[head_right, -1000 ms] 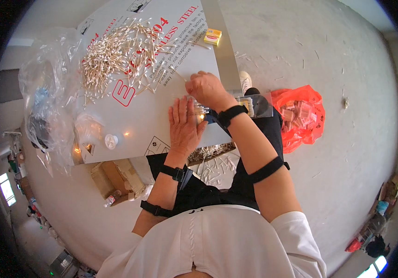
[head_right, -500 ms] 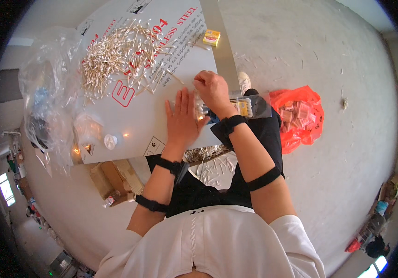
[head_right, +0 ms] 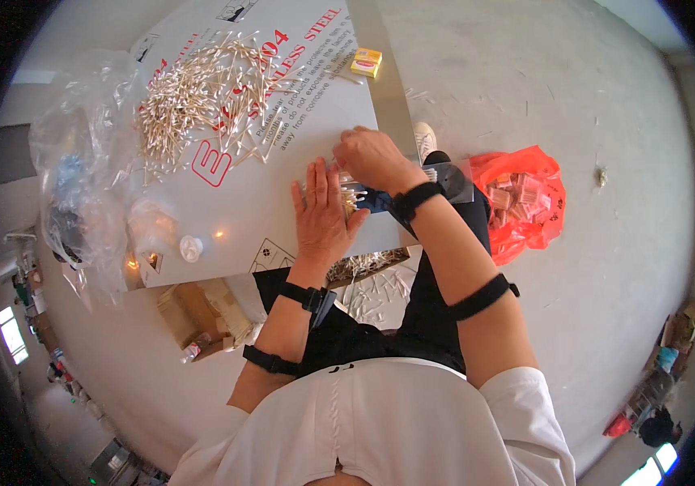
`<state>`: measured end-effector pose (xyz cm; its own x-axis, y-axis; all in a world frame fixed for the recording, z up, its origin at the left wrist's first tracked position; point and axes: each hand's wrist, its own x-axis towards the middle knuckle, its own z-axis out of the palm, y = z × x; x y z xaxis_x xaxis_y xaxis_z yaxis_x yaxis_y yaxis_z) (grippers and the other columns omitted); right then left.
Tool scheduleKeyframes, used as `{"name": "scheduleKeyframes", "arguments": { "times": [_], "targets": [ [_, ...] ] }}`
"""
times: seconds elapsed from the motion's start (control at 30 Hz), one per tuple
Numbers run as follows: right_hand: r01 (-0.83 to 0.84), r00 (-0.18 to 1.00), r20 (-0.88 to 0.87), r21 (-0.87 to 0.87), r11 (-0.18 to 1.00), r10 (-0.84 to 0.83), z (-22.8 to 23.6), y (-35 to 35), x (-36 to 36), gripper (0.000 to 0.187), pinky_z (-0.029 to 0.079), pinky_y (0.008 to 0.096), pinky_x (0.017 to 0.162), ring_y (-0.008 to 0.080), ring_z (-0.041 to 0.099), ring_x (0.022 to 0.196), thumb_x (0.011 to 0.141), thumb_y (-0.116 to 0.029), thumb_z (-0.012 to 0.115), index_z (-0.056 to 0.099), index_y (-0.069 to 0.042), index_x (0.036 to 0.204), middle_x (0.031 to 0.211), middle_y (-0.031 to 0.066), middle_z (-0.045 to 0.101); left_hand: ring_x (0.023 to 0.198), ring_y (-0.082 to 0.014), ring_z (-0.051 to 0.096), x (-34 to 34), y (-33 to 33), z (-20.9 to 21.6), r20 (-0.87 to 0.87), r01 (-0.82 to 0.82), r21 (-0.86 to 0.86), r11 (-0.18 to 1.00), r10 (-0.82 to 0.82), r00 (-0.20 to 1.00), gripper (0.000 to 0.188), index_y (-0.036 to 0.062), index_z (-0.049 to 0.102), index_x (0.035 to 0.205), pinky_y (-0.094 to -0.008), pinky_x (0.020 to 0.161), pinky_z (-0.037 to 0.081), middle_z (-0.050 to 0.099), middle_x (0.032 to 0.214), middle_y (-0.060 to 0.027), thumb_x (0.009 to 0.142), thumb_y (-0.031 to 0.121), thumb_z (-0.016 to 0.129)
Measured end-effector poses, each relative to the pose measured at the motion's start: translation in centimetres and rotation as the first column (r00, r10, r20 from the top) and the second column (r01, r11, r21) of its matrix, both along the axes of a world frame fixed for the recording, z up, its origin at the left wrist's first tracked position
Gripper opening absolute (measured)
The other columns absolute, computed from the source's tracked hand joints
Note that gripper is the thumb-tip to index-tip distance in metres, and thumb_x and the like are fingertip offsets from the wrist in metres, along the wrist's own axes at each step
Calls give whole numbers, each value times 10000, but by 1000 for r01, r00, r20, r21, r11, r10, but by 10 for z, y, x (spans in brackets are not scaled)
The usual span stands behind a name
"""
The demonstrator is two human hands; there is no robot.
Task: Organizing and placing small wooden sticks into a plastic container.
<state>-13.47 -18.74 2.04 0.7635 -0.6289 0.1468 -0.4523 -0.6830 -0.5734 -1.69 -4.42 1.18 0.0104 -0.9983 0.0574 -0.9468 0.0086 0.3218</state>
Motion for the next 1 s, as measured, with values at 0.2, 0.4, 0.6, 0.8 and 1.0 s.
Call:
{"name": "scheduleKeyframes", "arguments": {
  "times": [0.2, 0.4, 0.6, 0.8, 1.0],
  "targets": [
    [120, 977, 174, 27, 992, -123, -2, 28, -22, 62, 520, 420, 724, 335, 620, 847, 807, -90, 635, 655, -37, 781, 835, 125, 630, 1472, -364, 203, -2, 5, 3, 27, 50, 14, 999, -50, 998, 878, -36, 266, 1493, -602, 1160, 111, 223, 1579, -222, 876, 479, 619],
    [410, 623, 428, 534, 739, -655, -2, 71, -12, 153, 489, 312, 881, 238, 626, 1022, 949, -72, 556, 641, 12, 1045, 1134, 126, 640, 1479, -364, 183, -6, -5, 7, 8, -5, 34, 999, 5, 1000, 867, -37, 269, 1489, -614, 1156, 136, 219, 1578, -230, 868, 446, 632],
    [348, 566, 513, 561, 751, -645, -8, 93, -3, 258, 393, 345, 1054, 284, 494, 1278, 990, -65, 491, 582, 23, 1214, 1357, 168, 525, 1490, -361, 150, -9, -11, 7, 96, -30, 57, 998, 24, 995, 826, 18, 280, 1499, -638, 1151, 110, 219, 1577, -227, 859, 389, 647],
    [328, 572, 544, 534, 779, -614, -7, 99, 1, 289, 357, 361, 1091, 300, 470, 1308, 1001, -82, 486, 562, 33, 1255, 1370, 180, 521, 1491, -368, 141, -13, -1, 0, 73, -44, 40, 998, 41, 997, 737, 32, 282, 1503, -628, 1158, 97, 207, 1582, -228, 897, 319, 589],
    [362, 500, 541, 579, 730, -677, -13, 95, 3, 299, 343, 372, 1104, 317, 463, 1316, 1006, -93, 478, 553, 28, 1269, 1378, 192, 518, 1466, -373, 210, 6, -2, -11, -169, -116, -143, 983, 91, 981, 689, -3, 298, 1488, -534, 1186, 138, 264, 1554, -234, 950, 335, 563]
  ]
}}
